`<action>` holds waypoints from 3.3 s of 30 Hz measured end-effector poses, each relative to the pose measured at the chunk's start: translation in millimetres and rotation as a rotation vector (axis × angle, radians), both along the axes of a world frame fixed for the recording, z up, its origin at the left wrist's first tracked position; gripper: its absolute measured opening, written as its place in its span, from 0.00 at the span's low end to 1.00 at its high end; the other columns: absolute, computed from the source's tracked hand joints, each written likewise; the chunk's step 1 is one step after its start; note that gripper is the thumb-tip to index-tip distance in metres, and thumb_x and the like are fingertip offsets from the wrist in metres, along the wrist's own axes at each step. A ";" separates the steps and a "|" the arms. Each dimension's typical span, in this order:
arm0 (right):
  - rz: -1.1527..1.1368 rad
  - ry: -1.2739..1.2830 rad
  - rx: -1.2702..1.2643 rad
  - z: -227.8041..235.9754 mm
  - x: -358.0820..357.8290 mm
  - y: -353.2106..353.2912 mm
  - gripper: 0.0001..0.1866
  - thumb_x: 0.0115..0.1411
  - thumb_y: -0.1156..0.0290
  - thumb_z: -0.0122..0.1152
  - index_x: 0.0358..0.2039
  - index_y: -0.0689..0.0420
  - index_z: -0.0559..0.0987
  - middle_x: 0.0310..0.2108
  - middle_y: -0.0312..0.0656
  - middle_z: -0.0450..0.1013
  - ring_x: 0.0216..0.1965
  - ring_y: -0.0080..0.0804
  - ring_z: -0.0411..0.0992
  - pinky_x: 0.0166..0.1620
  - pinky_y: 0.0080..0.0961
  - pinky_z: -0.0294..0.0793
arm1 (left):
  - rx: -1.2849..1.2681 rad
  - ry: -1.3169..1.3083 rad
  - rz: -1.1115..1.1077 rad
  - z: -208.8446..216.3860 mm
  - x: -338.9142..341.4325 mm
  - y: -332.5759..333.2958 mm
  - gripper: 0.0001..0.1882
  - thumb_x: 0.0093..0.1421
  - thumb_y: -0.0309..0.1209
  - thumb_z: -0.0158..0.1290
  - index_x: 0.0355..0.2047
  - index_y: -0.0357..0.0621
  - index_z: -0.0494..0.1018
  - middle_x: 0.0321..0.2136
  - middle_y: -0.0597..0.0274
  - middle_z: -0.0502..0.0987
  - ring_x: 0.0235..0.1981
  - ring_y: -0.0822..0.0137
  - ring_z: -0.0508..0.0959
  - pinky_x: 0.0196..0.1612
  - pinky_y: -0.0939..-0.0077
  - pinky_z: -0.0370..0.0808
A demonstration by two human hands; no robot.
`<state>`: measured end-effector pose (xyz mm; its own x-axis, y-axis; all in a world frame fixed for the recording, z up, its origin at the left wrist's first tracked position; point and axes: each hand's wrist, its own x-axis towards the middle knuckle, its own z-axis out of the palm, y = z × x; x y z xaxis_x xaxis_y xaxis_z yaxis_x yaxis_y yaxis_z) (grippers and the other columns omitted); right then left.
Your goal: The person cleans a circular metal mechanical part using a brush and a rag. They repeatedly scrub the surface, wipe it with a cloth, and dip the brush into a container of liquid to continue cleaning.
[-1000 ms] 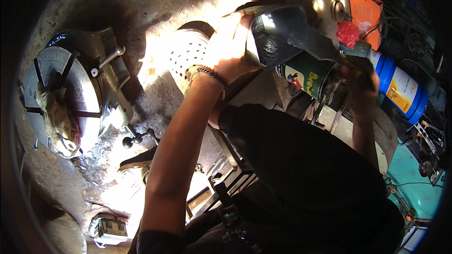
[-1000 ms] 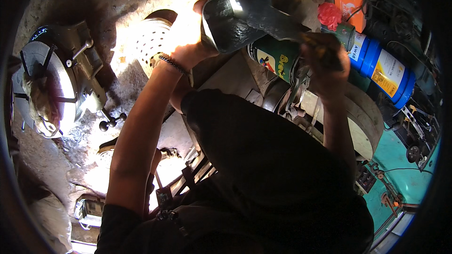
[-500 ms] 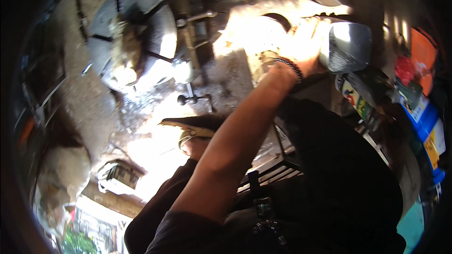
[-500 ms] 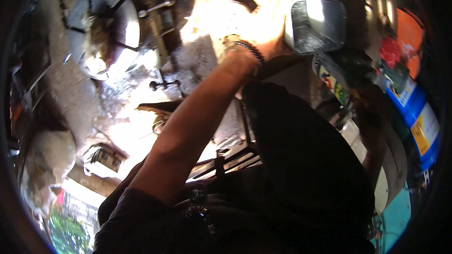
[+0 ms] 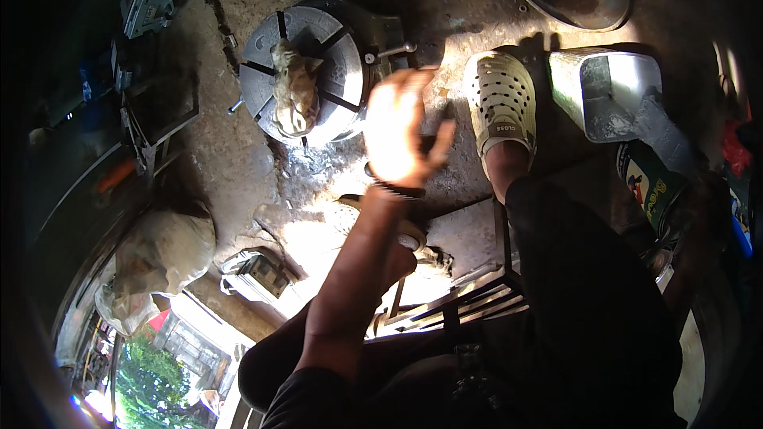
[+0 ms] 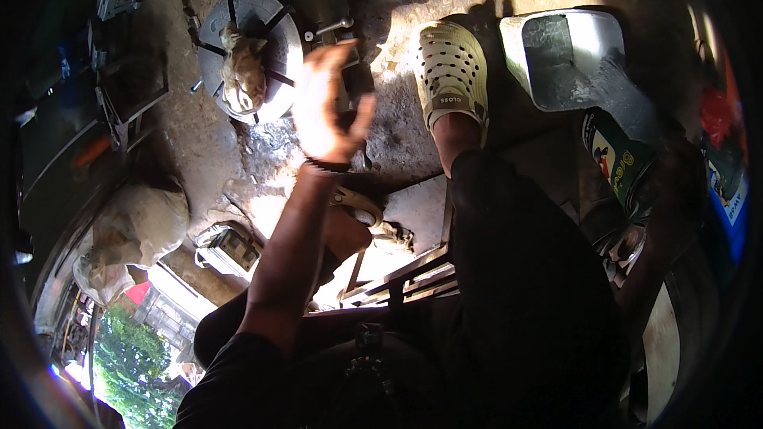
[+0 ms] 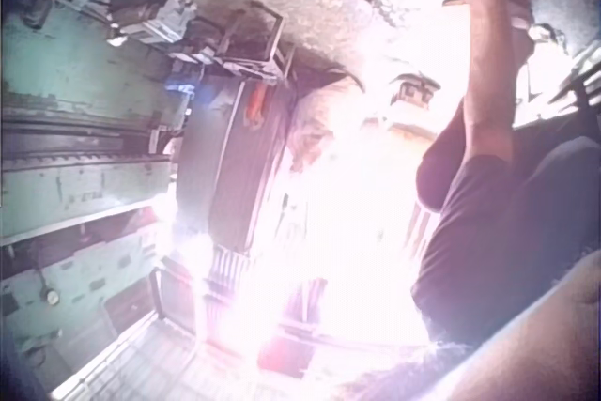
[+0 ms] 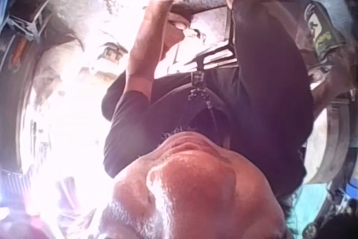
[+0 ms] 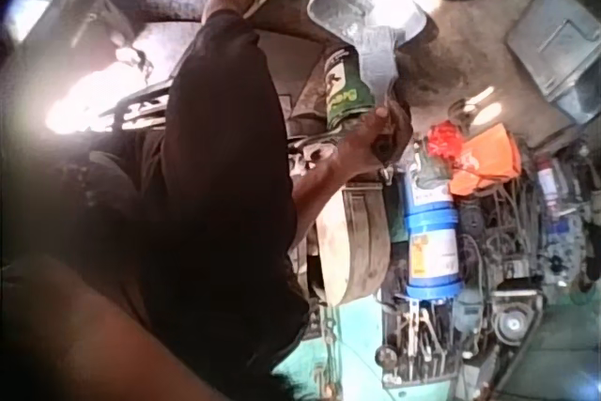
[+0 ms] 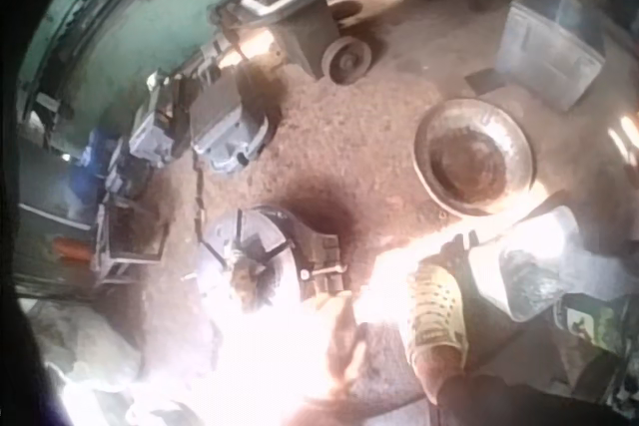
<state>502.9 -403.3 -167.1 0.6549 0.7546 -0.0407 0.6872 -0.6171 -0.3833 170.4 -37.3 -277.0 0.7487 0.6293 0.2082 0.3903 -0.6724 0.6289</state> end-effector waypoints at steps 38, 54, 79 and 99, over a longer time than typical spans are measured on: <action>-0.703 0.548 0.271 18.2 71.3 10.5 0.13 0.69 0.65 0.56 0.49 0.57 0.78 0.37 0.40 0.78 0.40 0.32 0.76 0.44 0.28 0.76 | 0.425 0.170 0.449 -86.8 -78.0 117.1 0.28 0.52 0.38 0.58 0.56 0.58 0.74 0.57 0.59 0.73 0.58 0.51 0.72 0.61 0.50 0.64; 0.423 0.684 0.125 -16.4 -66.7 326.2 0.12 0.65 0.73 0.59 0.47 0.63 0.79 0.39 0.42 0.79 0.39 0.26 0.77 0.45 0.23 0.75 | 0.266 0.179 0.506 -74.0 -75.8 111.0 0.25 0.58 0.44 0.55 0.57 0.60 0.72 0.59 0.58 0.71 0.62 0.52 0.68 0.65 0.47 0.60; 0.344 0.735 0.156 -64.5 -111.3 357.7 0.08 0.60 0.72 0.67 0.38 0.61 0.82 0.30 0.38 0.79 0.29 0.22 0.76 0.35 0.20 0.75 | 0.239 0.232 0.491 -68.5 -72.8 113.7 0.27 0.54 0.40 0.58 0.56 0.58 0.73 0.58 0.55 0.71 0.60 0.50 0.70 0.62 0.49 0.63; 0.673 0.532 0.354 -75.4 -130.1 361.9 0.08 0.53 0.78 0.70 0.34 0.60 0.82 0.27 0.43 0.80 0.27 0.31 0.81 0.33 0.23 0.78 | 0.280 0.222 0.474 -71.3 -71.1 114.9 0.27 0.54 0.41 0.57 0.56 0.60 0.72 0.59 0.55 0.71 0.60 0.50 0.69 0.61 0.49 0.63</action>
<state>372.7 -41.4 -242.5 0.0358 0.9948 0.0949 0.5380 0.0608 -0.8408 99.4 77.6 -348.3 0.4442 0.8494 0.2850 0.7903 -0.5213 0.3219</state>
